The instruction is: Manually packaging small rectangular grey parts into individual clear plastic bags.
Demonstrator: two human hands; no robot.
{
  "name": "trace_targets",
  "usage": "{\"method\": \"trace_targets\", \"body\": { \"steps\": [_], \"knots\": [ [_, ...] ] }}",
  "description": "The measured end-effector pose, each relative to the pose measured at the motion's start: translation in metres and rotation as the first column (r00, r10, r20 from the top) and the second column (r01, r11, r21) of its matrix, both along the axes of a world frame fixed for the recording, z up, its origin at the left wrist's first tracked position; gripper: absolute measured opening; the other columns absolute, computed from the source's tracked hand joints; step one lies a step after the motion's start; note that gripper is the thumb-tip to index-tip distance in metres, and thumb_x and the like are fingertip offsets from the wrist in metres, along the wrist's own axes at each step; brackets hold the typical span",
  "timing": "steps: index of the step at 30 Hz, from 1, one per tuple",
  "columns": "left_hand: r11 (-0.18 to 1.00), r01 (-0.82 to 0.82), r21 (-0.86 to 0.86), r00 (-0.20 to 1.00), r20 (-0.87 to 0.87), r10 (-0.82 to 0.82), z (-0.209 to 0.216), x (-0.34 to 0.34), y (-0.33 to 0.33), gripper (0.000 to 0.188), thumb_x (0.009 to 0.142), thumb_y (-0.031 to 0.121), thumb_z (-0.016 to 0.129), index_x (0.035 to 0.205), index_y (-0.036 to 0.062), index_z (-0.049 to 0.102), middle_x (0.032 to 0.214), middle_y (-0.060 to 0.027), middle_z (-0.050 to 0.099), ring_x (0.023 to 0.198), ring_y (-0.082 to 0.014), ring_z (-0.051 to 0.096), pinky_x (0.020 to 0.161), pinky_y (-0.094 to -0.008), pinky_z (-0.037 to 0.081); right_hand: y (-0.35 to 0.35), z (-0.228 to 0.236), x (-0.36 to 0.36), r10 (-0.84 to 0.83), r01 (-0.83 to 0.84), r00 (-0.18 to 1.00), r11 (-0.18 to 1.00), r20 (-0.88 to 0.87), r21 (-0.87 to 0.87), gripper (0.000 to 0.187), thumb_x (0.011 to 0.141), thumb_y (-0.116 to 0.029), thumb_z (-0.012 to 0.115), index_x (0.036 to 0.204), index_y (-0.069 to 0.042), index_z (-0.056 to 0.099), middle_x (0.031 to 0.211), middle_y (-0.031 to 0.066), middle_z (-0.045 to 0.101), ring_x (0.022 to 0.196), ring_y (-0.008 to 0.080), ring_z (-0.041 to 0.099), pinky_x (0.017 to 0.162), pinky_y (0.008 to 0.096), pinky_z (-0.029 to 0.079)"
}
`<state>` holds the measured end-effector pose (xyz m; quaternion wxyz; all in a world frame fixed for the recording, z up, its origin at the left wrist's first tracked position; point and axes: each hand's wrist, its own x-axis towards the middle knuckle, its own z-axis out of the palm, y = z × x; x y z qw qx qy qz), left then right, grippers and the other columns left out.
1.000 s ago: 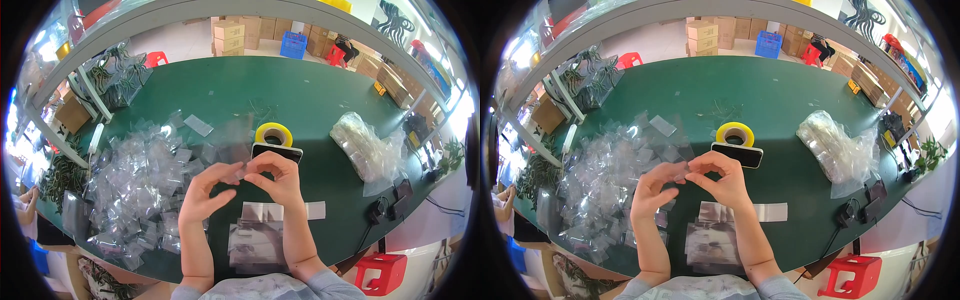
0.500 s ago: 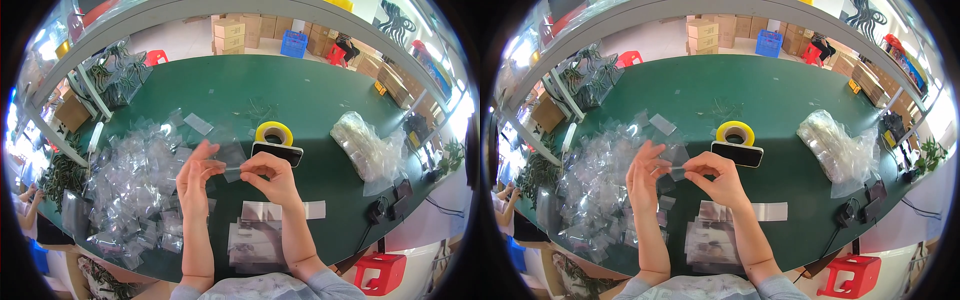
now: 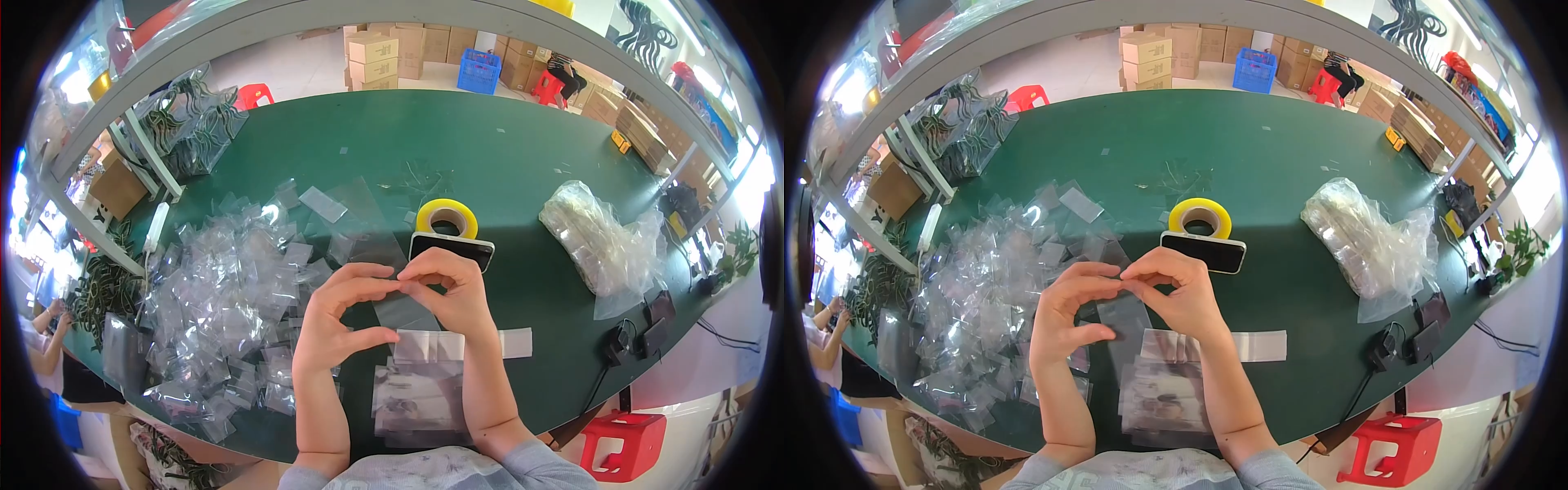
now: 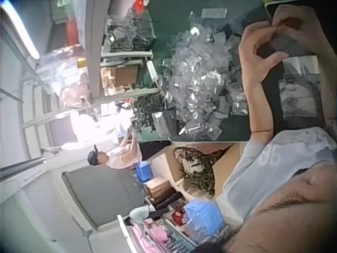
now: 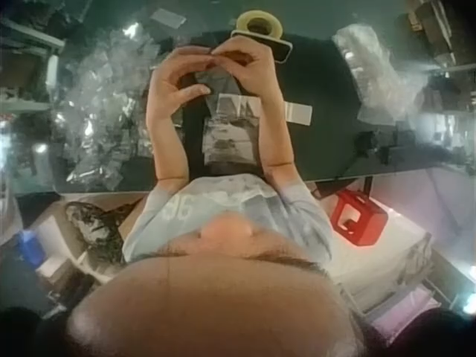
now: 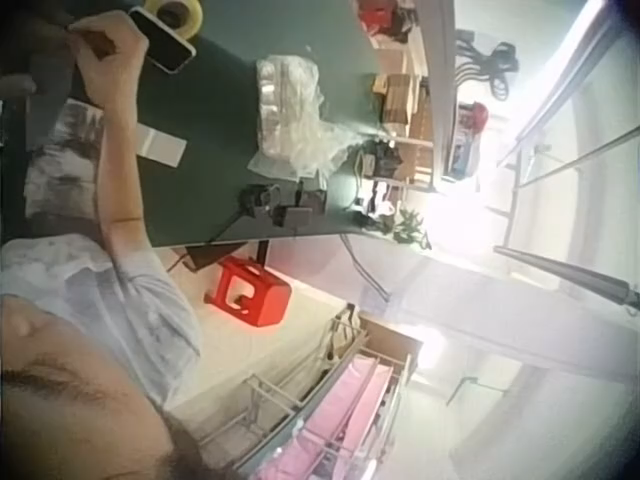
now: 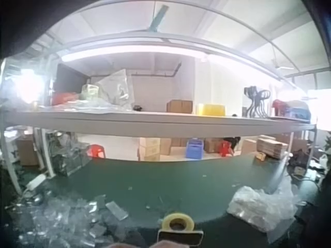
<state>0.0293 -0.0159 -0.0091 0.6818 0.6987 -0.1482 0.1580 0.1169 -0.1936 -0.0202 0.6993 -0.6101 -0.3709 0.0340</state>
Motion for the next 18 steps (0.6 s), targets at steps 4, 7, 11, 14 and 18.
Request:
{"method": "trace_targets", "body": {
  "steps": [4,7,11,14,18],
  "knots": [
    [0.990,-0.139,0.015,0.982,-0.126,0.139,0.009,-0.004,-0.010,0.044,0.067,0.006,0.085,0.108,-0.0023,0.071,0.121,-0.0118,0.062,0.111,-0.0218,0.063,0.093,-0.0337,0.052,-0.007,0.005,0.000,0.010,-0.011,0.999,0.999,-0.031,-0.039,0.022,0.083,0.012,0.065,0.102,0.003,0.070,0.110,0.0111,0.066,0.102,0.0185,0.067,0.086,0.0290,0.054],
    [0.936,-0.224,0.273,0.972,-0.015,0.236,0.014,-0.008,-0.011,0.044,0.065,0.005,0.083,0.107,0.0012,0.072,0.116,-0.0108,0.065,0.110,-0.0223,0.064,0.091,-0.0329,0.051,-0.017,0.017,0.001,-0.008,0.005,0.977,1.000,0.214,0.012,0.025,0.080,0.006,0.068,0.105,0.004,0.070,0.121,0.0136,0.064,0.114,0.0239,0.062,0.095,0.0349,0.050],
    [0.872,-0.315,0.374,0.949,0.112,0.295,0.018,-0.012,-0.016,0.040,0.067,0.005,0.081,0.106,0.0059,0.073,0.116,-0.0108,0.067,0.107,-0.0267,0.065,0.090,-0.0349,0.051,-0.019,0.027,-0.009,0.015,0.017,0.951,0.995,0.308,-0.100,0.034,0.072,-0.006,0.080,0.105,-0.003,0.073,0.126,0.0143,0.062,0.113,0.0256,0.062,0.096,0.0366,0.048],
    [0.853,-0.342,0.395,0.940,0.154,0.305,0.016,-0.011,-0.017,0.035,0.070,0.007,0.080,0.105,0.0073,0.073,0.118,-0.0098,0.066,0.106,-0.0294,0.064,0.091,-0.0367,0.050,-0.018,0.022,-0.009,-0.019,0.055,0.959,0.992,0.283,-0.118,0.033,0.069,-0.005,0.083,0.100,-0.006,0.073,0.116,0.0111,0.066,0.104,0.0229,0.065,0.089,0.0329,0.051],
    [0.828,-0.382,0.411,0.923,0.218,0.317,0.017,-0.011,-0.020,0.026,0.073,0.005,0.076,0.099,0.0059,0.073,0.114,-0.0092,0.068,0.109,-0.0298,0.063,0.093,-0.0385,0.049,-0.017,0.023,-0.010,-0.040,0.079,0.956,0.990,0.291,-0.121,0.026,0.068,-0.003,0.083,0.092,-0.005,0.073,0.105,0.0083,0.069,0.097,0.0208,0.066,0.084,0.0310,0.051]
  ]
}}
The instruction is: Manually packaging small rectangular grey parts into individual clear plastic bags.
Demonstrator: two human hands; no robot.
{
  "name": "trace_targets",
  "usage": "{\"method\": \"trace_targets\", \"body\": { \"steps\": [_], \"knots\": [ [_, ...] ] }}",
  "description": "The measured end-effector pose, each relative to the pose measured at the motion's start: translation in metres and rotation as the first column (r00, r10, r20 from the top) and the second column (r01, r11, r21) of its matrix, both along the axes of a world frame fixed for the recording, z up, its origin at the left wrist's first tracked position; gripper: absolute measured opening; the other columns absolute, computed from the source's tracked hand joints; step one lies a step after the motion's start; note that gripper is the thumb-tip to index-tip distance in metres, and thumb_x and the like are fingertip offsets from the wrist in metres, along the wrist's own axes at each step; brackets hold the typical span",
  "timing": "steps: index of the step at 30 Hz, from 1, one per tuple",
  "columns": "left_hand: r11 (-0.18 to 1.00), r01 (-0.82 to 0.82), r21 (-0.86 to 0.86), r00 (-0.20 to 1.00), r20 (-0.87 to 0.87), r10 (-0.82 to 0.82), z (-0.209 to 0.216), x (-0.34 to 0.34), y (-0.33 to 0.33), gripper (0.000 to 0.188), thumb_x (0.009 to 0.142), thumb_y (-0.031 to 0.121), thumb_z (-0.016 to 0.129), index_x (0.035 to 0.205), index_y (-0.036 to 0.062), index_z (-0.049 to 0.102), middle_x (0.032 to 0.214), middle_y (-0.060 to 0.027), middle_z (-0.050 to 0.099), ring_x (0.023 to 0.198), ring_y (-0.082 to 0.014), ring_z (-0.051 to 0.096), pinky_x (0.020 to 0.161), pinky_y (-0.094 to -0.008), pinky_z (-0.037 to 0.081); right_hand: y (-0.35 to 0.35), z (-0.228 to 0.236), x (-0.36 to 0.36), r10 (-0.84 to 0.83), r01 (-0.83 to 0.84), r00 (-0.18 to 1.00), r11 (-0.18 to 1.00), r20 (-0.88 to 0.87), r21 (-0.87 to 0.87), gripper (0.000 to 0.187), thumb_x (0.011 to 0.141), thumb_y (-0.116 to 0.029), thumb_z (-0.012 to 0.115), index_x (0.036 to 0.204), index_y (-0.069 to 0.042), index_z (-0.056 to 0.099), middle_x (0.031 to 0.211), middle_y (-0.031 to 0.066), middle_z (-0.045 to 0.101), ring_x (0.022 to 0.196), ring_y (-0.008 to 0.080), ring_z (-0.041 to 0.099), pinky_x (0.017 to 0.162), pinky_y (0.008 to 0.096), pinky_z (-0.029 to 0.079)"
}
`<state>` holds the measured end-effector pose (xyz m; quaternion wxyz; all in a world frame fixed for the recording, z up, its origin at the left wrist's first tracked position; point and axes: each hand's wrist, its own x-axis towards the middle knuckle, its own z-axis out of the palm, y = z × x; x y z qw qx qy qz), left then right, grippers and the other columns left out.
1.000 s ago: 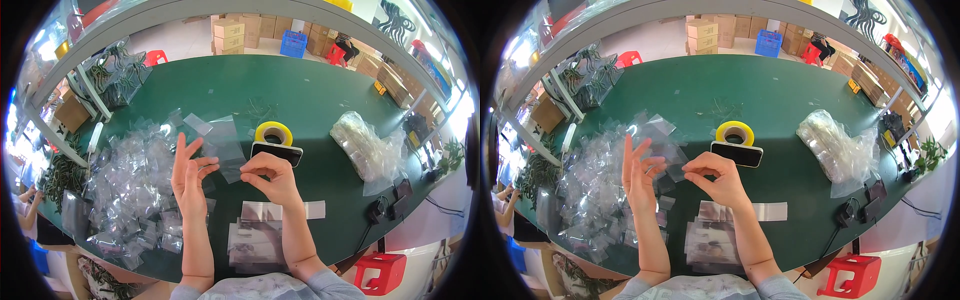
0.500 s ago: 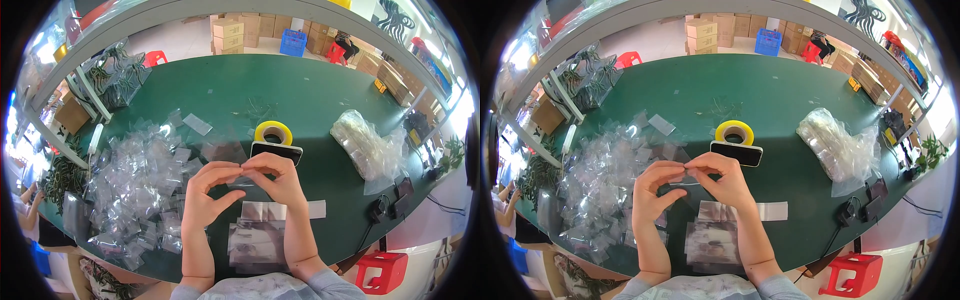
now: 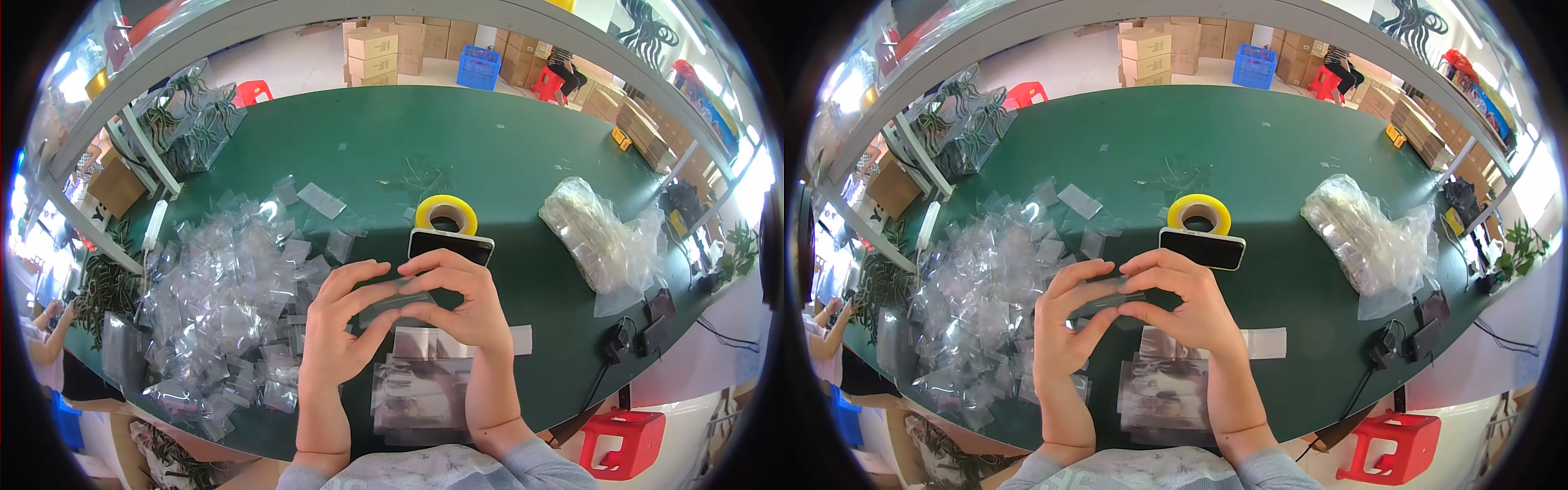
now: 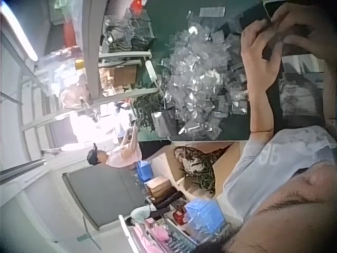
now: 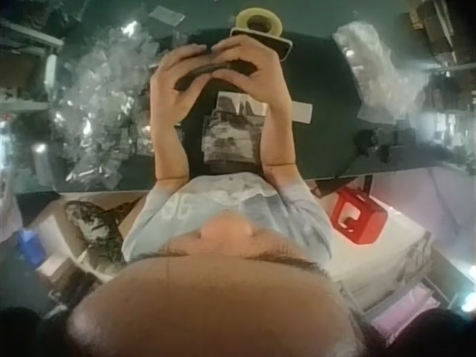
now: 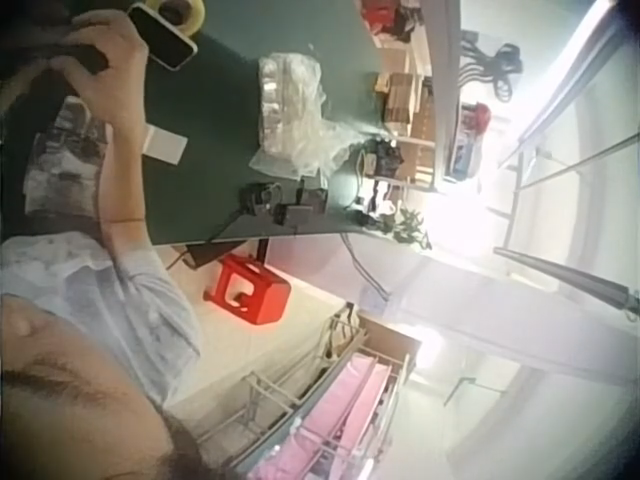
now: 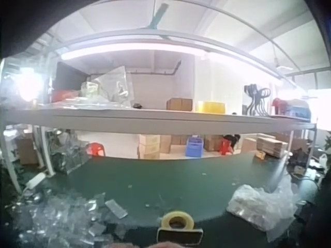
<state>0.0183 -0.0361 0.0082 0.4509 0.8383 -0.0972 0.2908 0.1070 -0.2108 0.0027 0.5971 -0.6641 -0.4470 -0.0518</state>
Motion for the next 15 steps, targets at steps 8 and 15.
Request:
{"method": "trace_targets", "body": {
  "steps": [8,15],
  "knots": [
    [0.996,0.044,-0.074,0.998,-0.035,-0.046,-0.0055,0.0029,0.0030,0.011,0.077,0.001,0.071,0.088,0.0030,0.072,0.097,-0.0086,0.070,0.099,-0.0277,0.065,0.086,-0.0356,0.050,0.0046,-0.0036,0.0013,0.071,-0.069,0.994,0.997,-0.084,0.031,0.023,0.070,0.000,0.082,0.092,-0.004,0.074,0.101,0.0083,0.070,0.091,0.0183,0.067,0.080,0.0293,0.052],
    [0.954,0.080,-0.290,0.995,-0.035,-0.094,-0.0055,0.0028,0.0082,0.017,0.076,-0.002,0.072,0.093,0.0006,0.069,0.097,-0.0104,0.069,0.090,-0.0216,0.067,0.082,-0.0314,0.050,0.0046,-0.0004,-0.0020,0.081,-0.077,0.996,0.994,-0.043,0.080,0.037,0.070,0.005,0.080,0.105,-0.002,0.073,0.093,0.0093,0.071,0.084,0.0178,0.068,0.077,0.0282,0.053]
  ]
}}
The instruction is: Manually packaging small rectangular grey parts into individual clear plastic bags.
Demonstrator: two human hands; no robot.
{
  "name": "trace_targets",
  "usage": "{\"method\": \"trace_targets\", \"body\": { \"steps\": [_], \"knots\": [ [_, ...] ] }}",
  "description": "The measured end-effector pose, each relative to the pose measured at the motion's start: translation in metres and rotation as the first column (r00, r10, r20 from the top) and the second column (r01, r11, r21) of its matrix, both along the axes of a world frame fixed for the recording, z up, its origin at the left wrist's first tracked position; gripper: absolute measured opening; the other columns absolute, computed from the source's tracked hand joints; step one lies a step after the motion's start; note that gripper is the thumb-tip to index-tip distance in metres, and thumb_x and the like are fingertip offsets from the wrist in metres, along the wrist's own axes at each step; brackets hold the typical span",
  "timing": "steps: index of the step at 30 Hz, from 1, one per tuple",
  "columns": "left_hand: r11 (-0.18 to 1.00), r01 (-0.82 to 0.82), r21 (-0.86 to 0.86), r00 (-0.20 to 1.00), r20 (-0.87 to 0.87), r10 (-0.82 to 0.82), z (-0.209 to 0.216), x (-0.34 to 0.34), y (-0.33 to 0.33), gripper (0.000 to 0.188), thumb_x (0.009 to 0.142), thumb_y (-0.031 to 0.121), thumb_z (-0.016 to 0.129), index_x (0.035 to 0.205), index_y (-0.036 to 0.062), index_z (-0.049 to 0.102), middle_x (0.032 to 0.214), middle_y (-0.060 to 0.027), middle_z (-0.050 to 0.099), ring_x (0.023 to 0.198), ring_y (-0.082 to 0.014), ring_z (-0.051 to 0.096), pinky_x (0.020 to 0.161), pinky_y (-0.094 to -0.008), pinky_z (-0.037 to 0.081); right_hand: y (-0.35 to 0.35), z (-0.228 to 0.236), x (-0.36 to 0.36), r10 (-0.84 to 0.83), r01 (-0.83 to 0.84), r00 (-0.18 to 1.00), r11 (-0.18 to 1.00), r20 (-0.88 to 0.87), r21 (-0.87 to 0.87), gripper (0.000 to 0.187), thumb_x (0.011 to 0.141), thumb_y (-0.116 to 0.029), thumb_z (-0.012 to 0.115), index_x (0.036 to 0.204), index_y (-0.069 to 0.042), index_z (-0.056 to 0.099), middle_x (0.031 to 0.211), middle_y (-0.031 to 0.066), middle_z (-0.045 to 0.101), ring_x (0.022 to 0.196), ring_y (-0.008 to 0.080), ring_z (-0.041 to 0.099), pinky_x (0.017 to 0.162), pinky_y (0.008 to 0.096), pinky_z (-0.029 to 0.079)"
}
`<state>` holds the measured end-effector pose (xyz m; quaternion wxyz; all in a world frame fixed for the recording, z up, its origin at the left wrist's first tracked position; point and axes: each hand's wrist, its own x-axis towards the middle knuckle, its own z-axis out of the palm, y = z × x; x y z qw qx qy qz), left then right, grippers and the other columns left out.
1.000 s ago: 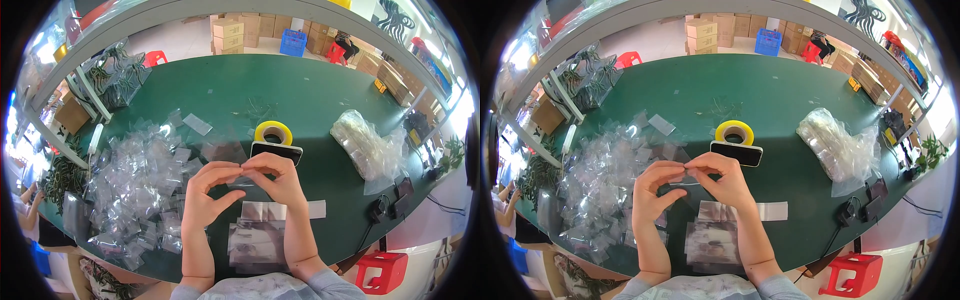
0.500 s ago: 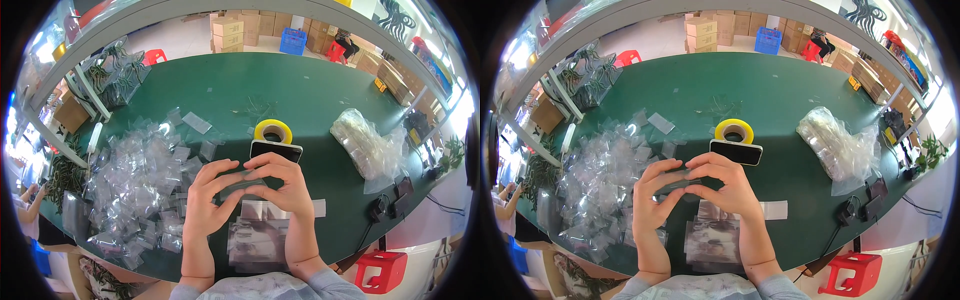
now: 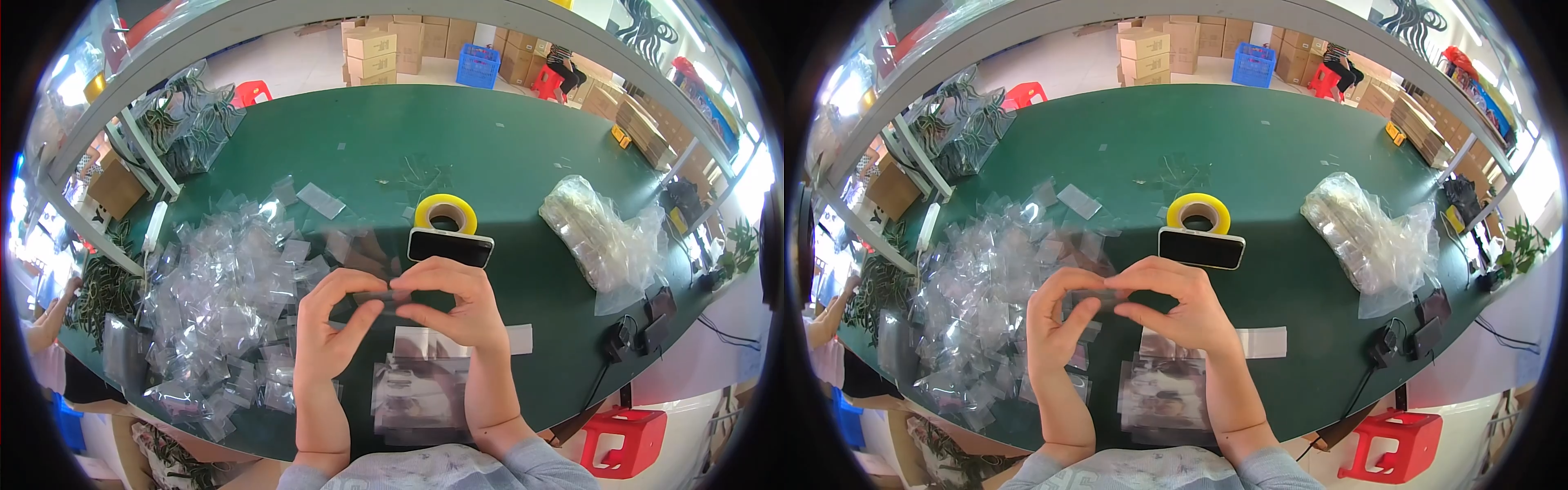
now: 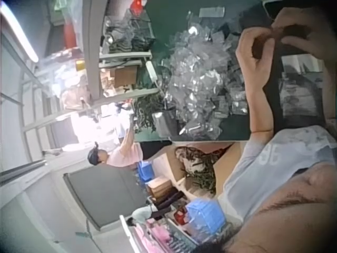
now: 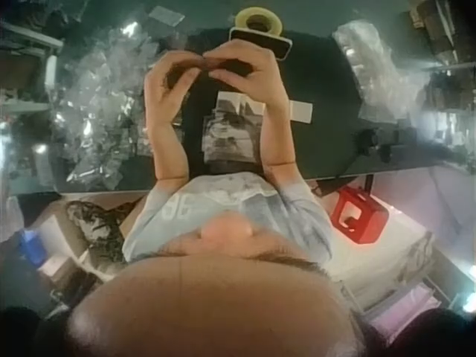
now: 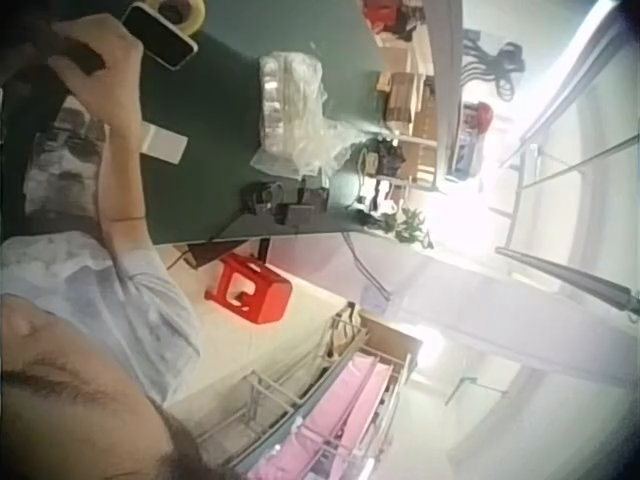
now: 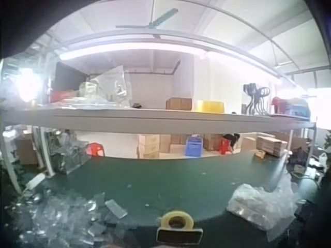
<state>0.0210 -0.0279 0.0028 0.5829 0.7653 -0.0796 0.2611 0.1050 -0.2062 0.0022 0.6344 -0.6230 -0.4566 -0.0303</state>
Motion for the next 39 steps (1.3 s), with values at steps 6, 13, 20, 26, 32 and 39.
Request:
{"method": "trace_targets", "body": {
  "steps": [6,13,20,26,32,39],
  "knots": [
    [0.998,-0.060,-0.027,0.995,0.075,0.062,-0.001,0.000,-0.009,0.035,0.067,-0.004,0.079,0.099,-0.0003,0.067,0.100,-0.0099,0.067,0.090,-0.0204,0.064,0.080,-0.0307,0.049,0.000,-0.002,0.001,-0.041,0.040,0.998,0.999,0.041,0.034,0.039,0.069,0.008,0.078,0.107,-0.002,0.073,0.088,0.0085,0.071,0.080,0.0162,0.068,0.070,0.0264,0.053],
    [0.973,-0.154,0.172,0.983,0.127,0.133,0.002,0.000,-0.003,0.034,0.066,0.000,0.081,0.099,0.0053,0.073,0.096,-0.0093,0.067,0.085,-0.0195,0.067,0.073,-0.0300,0.052,0.001,0.000,-0.002,-0.099,0.100,0.992,0.995,0.071,-0.004,0.034,0.073,0.005,0.076,0.105,-0.005,0.074,0.087,0.0055,0.066,0.076,0.0153,0.066,0.068,0.0256,0.052],
    [0.990,-0.080,0.116,0.989,0.134,0.064,-0.002,0.002,-0.005,0.025,0.068,-0.001,0.079,0.090,0.0035,0.068,0.099,-0.0093,0.066,0.087,-0.0233,0.066,0.077,-0.0316,0.051,0.003,-0.003,-0.001,-0.113,0.112,0.989,0.994,0.098,0.013,0.023,0.068,0.002,0.076,0.089,-0.004,0.075,0.087,0.0052,0.065,0.078,0.0155,0.064,0.068,0.0259,0.050],
    [0.993,-0.028,0.114,0.998,0.063,0.020,0.009,-0.001,-0.009,0.025,0.067,-0.004,0.077,0.089,0.0013,0.065,0.096,-0.0105,0.067,0.090,-0.0229,0.065,0.083,-0.0305,0.048,0.000,-0.001,-0.001,-0.112,0.112,0.990,0.994,0.088,0.003,0.024,0.066,0.004,0.074,0.089,-0.004,0.075,0.088,0.0058,0.065,0.079,0.0158,0.064,0.069,0.0259,0.050],
    [0.987,-0.085,0.140,0.993,0.098,0.071,0.000,-0.001,-0.009,0.015,0.071,-0.001,0.078,0.080,0.0013,0.067,0.090,-0.0079,0.068,0.080,-0.0225,0.066,0.073,-0.0301,0.051,0.001,-0.002,-0.002,-0.086,0.088,0.994,0.996,0.074,-0.025,0.023,0.067,0.004,0.073,0.088,-0.004,0.075,0.086,0.0063,0.065,0.076,0.0160,0.063,0.067,0.0269,0.049],
    [0.970,0.187,-0.158,0.980,0.098,-0.173,-0.005,0.001,0.002,0.018,0.077,-0.002,0.072,0.094,0.0028,0.074,0.085,-0.0074,0.069,0.081,-0.0173,0.066,0.074,-0.0281,0.050,-0.003,-0.007,0.006,0.298,-0.240,0.923,0.940,-0.244,0.242,0.015,0.077,0.003,0.071,0.092,0.004,0.074,0.089,0.0117,0.066,0.076,0.0197,0.066,0.068,0.0305,0.052]
  ]
}}
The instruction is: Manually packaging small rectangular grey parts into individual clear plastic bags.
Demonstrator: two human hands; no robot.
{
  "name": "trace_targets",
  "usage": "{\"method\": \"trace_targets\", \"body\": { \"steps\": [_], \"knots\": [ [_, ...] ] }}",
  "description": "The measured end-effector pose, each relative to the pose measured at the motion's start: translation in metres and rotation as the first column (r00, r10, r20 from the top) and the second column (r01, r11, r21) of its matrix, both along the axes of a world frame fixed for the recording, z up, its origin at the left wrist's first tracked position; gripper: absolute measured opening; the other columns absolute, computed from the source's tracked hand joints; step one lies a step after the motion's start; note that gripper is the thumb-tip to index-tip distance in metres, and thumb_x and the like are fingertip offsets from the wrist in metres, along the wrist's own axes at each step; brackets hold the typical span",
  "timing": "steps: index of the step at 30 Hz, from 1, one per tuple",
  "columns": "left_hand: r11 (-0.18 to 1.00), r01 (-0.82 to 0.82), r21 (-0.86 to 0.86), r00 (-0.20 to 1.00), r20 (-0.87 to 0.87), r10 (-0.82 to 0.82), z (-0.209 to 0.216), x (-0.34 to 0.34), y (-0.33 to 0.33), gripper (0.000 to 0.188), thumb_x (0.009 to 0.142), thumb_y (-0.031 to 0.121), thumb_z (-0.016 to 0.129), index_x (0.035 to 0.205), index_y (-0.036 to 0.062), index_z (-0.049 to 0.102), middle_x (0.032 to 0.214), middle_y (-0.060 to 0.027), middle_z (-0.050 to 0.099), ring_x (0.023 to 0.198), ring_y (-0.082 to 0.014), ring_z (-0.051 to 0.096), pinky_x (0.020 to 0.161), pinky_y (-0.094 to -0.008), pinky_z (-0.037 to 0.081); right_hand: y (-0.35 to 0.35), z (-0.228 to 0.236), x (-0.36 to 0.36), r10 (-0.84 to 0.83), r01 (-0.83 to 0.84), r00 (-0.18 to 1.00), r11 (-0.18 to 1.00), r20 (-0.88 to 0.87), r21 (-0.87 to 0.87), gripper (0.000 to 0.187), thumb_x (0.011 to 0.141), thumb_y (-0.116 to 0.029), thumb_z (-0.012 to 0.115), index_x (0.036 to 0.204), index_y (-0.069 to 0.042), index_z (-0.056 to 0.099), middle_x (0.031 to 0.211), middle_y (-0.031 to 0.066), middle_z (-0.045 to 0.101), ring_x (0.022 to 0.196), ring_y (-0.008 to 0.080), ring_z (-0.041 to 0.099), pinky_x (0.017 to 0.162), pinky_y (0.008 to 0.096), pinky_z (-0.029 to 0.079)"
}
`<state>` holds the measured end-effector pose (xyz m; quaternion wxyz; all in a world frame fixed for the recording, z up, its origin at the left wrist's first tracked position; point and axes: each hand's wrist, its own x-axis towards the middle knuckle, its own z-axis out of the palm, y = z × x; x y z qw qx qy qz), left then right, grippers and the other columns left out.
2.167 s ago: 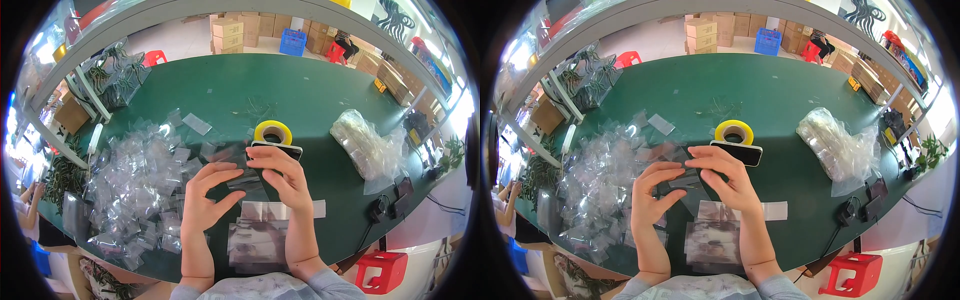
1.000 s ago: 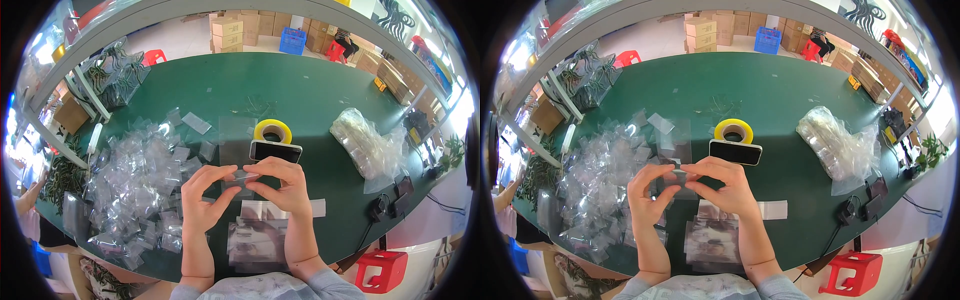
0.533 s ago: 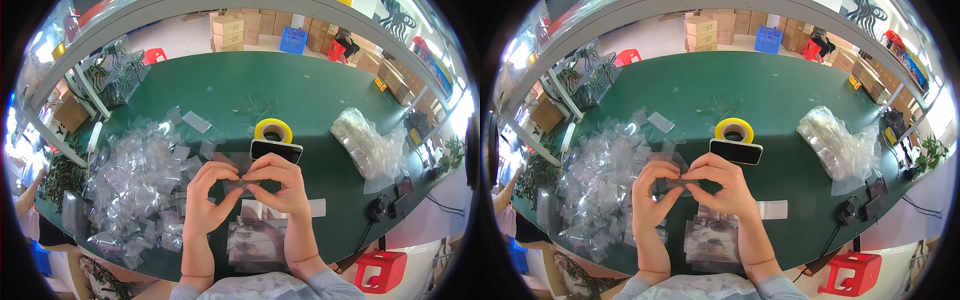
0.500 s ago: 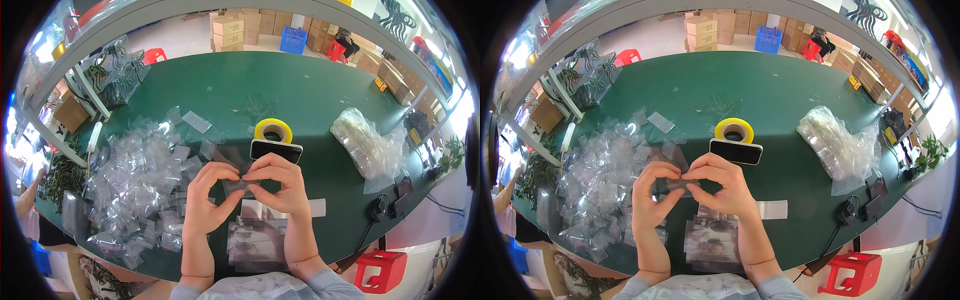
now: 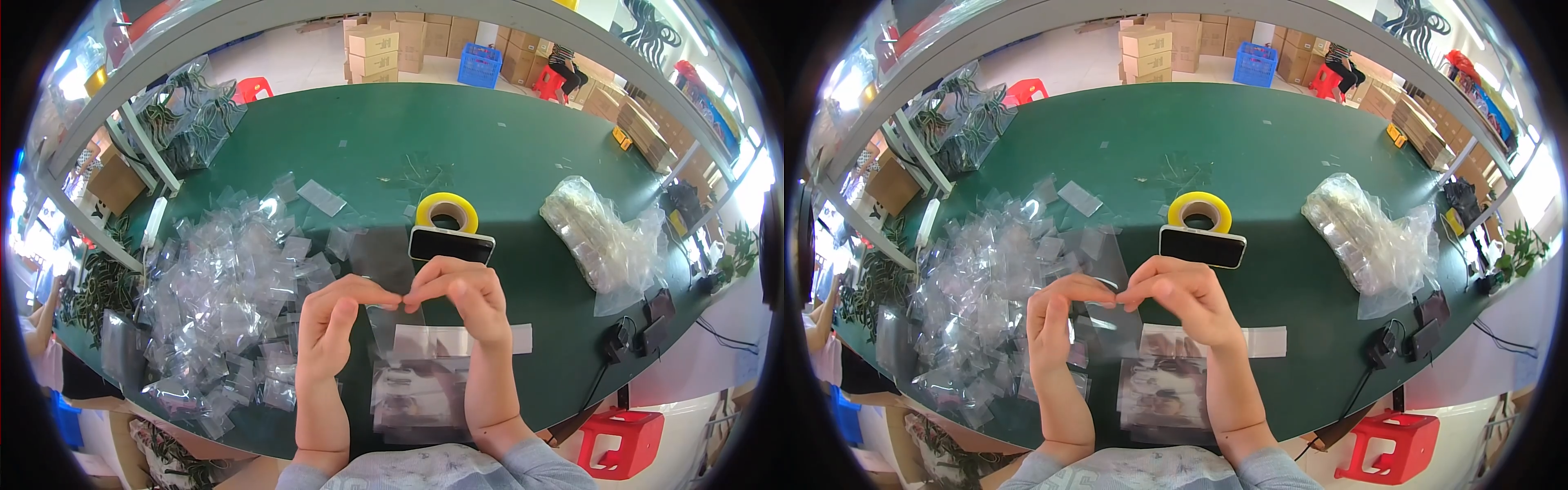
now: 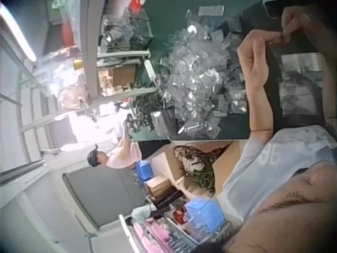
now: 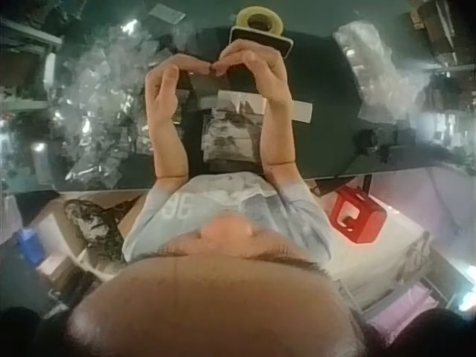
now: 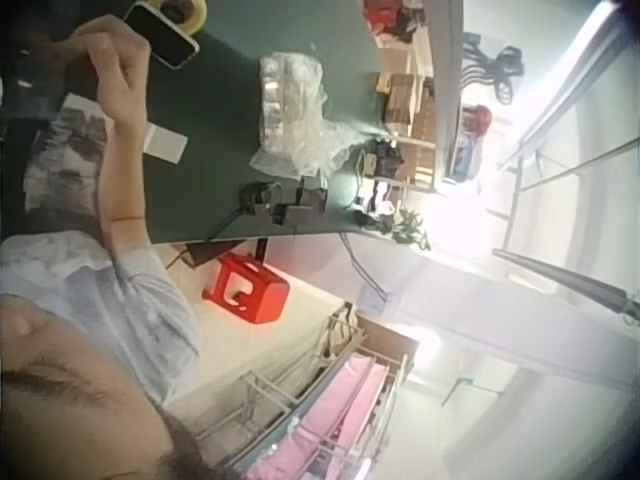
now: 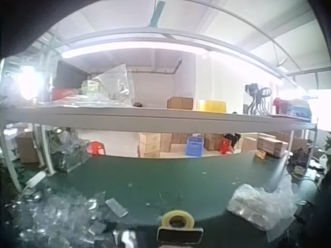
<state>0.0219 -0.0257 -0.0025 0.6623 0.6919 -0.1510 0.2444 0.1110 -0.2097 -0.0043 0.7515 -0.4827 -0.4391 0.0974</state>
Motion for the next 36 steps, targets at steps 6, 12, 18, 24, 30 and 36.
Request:
{"method": "trace_targets", "body": {
  "steps": [6,12,18,24,30,36],
  "knots": [
    [0.988,-0.107,0.111,0.987,-0.107,0.119,0.013,-0.005,-0.011,0.032,0.069,-0.010,0.072,0.101,-0.0030,0.071,0.084,-0.0082,0.067,0.083,-0.0171,0.066,0.078,-0.0277,0.049,0.001,0.004,-0.006,-0.126,0.121,0.989,0.990,-0.076,-0.068,0.020,0.073,0.010,0.074,0.092,0.004,0.074,0.090,0.0121,0.066,0.078,0.0191,0.067,0.072,0.0279,0.053],
    [0.911,-0.369,0.187,0.928,0.009,0.374,0.006,0.000,-0.017,0.033,0.066,-0.009,0.075,0.096,0.0045,0.075,0.083,-0.0047,0.071,0.082,-0.0180,0.067,0.076,-0.0289,0.051,0.013,0.003,-0.009,-0.388,0.416,0.899,0.902,0.202,-0.115,0.032,0.069,0.012,0.075,0.098,0.000,0.075,0.088,0.0071,0.066,0.078,0.0138,0.065,0.071,0.0246,0.051],
    [0.835,-0.524,0.166,0.846,0.212,0.489,-0.005,0.010,-0.017,0.022,0.068,-0.010,0.075,0.084,0.0038,0.073,0.084,-0.0049,0.071,0.085,-0.0206,0.068,0.075,-0.0306,0.053,0.019,0.000,-0.011,-0.461,0.557,0.782,0.819,0.420,-0.138,0.029,0.069,0.008,0.078,0.095,-0.006,0.077,0.085,0.0057,0.065,0.076,0.0147,0.064,0.067,0.0237,0.051],
    [0.873,-0.454,0.180,0.891,0.090,0.445,0.004,0.006,-0.018,0.018,0.068,-0.014,0.073,0.081,-0.0009,0.070,0.089,-0.0103,0.071,0.088,-0.0211,0.067,0.078,-0.0303,0.052,0.020,-0.003,-0.010,-0.522,0.621,0.707,0.781,0.477,-0.067,0.023,0.070,0.005,0.079,0.090,-0.006,0.077,0.083,0.0051,0.063,0.078,0.0155,0.065,0.065,0.0244,0.051],
    [0.885,-0.417,0.208,0.901,0.226,0.371,-0.005,0.006,-0.010,0.021,0.068,-0.013,0.073,0.084,-0.0003,0.071,0.089,-0.0105,0.070,0.087,-0.0207,0.067,0.077,-0.0293,0.051,0.017,0.013,-0.014,-0.418,0.490,0.843,0.856,0.340,-0.163,0.029,0.070,0.005,0.078,0.098,-0.005,0.075,0.091,0.0076,0.068,0.083,0.0166,0.067,0.074,0.0269,0.053],
    [0.953,-0.286,0.103,0.958,0.038,0.284,-0.003,0.004,-0.010,0.033,0.069,-0.010,0.074,0.100,0.0016,0.073,0.086,-0.0074,0.070,0.085,-0.0179,0.065,0.077,-0.0283,0.051,0.010,0.000,-0.009,-0.375,0.419,0.885,0.900,0.276,-0.121,0.034,0.073,0.008,0.073,0.106,-0.002,0.073,0.089,0.0077,0.072,0.089,0.0172,0.069,0.085,0.0300,0.051]
  ]
}}
